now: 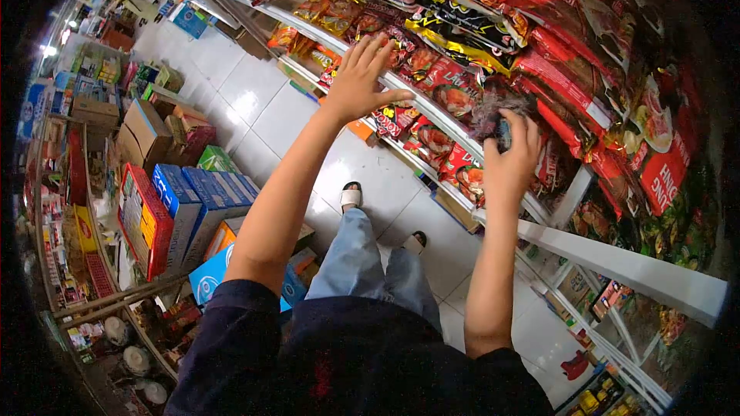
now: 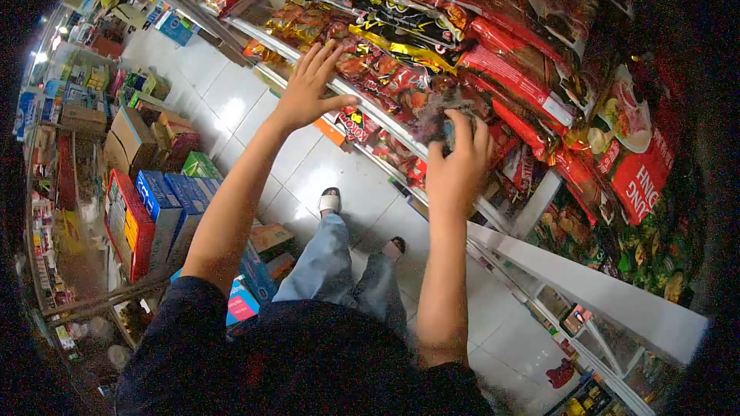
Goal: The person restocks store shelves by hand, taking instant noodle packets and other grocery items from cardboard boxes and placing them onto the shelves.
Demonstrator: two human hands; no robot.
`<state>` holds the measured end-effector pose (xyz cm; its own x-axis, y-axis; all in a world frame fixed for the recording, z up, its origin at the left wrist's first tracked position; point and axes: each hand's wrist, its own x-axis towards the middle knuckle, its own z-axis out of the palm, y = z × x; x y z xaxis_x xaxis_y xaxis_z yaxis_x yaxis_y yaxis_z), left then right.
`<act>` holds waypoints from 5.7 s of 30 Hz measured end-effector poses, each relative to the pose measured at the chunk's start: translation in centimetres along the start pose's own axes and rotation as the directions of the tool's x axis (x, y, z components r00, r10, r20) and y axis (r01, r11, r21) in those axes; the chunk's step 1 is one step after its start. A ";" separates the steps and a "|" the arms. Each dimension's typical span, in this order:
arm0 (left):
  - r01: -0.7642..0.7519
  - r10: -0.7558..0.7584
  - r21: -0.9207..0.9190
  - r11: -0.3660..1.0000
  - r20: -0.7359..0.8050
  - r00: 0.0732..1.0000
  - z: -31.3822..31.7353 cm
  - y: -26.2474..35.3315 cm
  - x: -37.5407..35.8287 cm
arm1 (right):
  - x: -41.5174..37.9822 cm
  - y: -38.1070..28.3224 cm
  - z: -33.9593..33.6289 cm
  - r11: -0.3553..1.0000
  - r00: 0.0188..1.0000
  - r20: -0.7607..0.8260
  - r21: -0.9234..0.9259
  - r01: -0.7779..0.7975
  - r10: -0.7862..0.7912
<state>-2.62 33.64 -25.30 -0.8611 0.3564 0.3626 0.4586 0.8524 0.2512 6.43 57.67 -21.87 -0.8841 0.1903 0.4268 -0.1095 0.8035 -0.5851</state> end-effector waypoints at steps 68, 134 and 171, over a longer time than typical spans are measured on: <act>-0.323 0.279 -0.397 0.859 -0.166 0.946 0.0 12.7 -0.2 | -4.7 -1.7 -4.1 0.684 0.937 0.290 0.645 -0.341 0.195; 0.109 -0.034 -0.739 0.665 0.116 0.993 -0.5 17.0 0.5 | -3.8 0.2 -2.3 0.981 0.979 -0.117 0.083 0.176 -0.166; -0.203 0.193 0.053 0.978 -0.604 0.773 9.5 5.3 -1.4 | -1.1 -0.5 -0.4 0.999 0.999 0.028 0.028 0.032 -0.033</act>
<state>-1.05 41.28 -33.01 -0.4448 0.2092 0.8709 0.6116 0.7813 0.1247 7.58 57.24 -21.75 -0.8921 0.1479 0.4268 -0.1507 0.7932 -0.5900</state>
